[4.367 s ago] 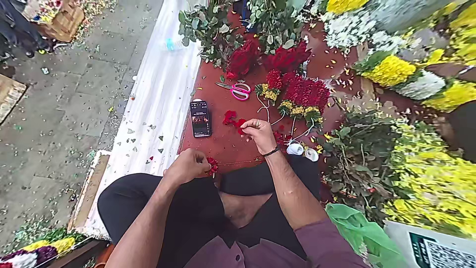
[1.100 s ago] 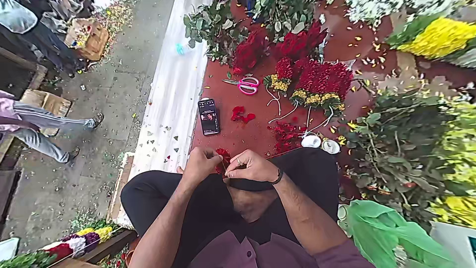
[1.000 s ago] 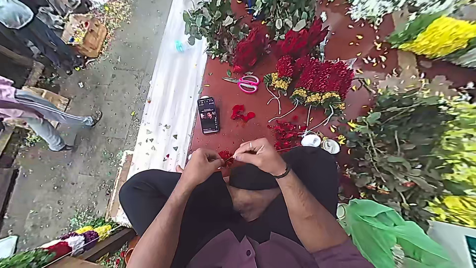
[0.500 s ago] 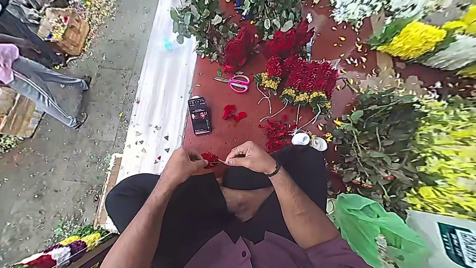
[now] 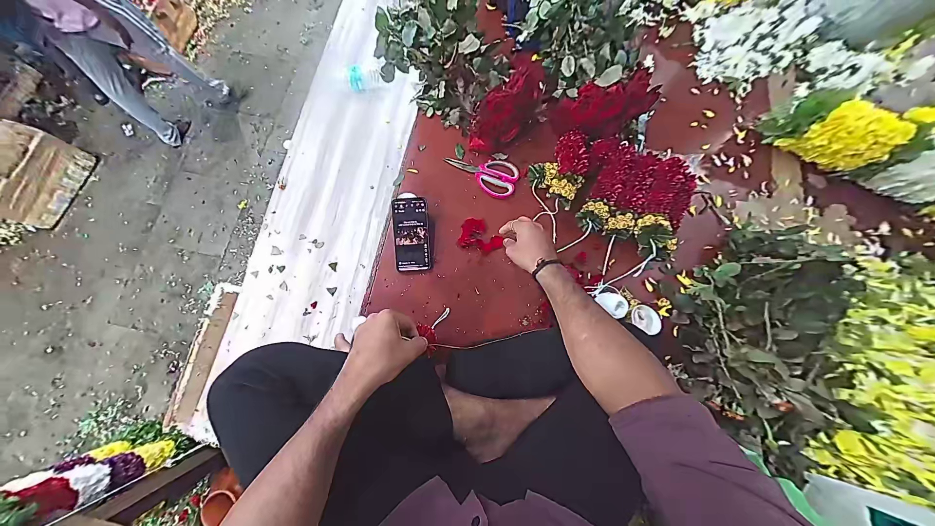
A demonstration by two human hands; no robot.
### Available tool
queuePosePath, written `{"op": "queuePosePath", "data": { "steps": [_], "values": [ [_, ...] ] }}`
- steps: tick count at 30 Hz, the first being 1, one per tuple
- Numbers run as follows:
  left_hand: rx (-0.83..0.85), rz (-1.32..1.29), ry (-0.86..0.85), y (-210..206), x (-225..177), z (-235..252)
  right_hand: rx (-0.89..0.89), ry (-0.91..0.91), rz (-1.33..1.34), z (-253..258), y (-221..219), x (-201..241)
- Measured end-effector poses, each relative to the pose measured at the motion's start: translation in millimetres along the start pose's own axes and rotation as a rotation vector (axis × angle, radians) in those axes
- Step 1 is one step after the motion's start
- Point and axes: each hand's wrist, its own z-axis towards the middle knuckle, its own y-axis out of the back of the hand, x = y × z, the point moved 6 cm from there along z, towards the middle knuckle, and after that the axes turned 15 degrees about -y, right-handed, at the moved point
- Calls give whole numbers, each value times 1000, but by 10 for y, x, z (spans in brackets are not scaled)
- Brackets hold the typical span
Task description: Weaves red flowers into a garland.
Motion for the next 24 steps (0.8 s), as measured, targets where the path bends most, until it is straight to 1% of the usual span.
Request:
{"op": "queuePosePath", "data": {
  "steps": [3, 6, 8, 11, 14, 17, 21, 24],
  "values": [
    [31, 3, 33, -42, 57, 50, -24, 13, -57, 220, -131, 97],
    [33, 15, 45, -59, 85, 88, 27, -52, -39, 277, -201, 97],
    [32, 13, 36, -64, 72, 106, 71, -81, 36, 280, -166, 49],
    [33, 5, 17, -64, 21, 107, 126, -79, 302, 281, -55, -44],
    [33, 8, 3, -65, 16, 85, 188, -153, 566, 112, 106, -58],
    [22, 12, -3, -57, 44, 59, 269, -216, 754, -112, 189, -66],
    [-8, -4, 8, -41, 56, 32, 287, -170, 889, -427, 255, -42],
    [-14, 1, 9, -20, 45, 14, 290, -155, 943, -701, 258, 20]
  ]
}}
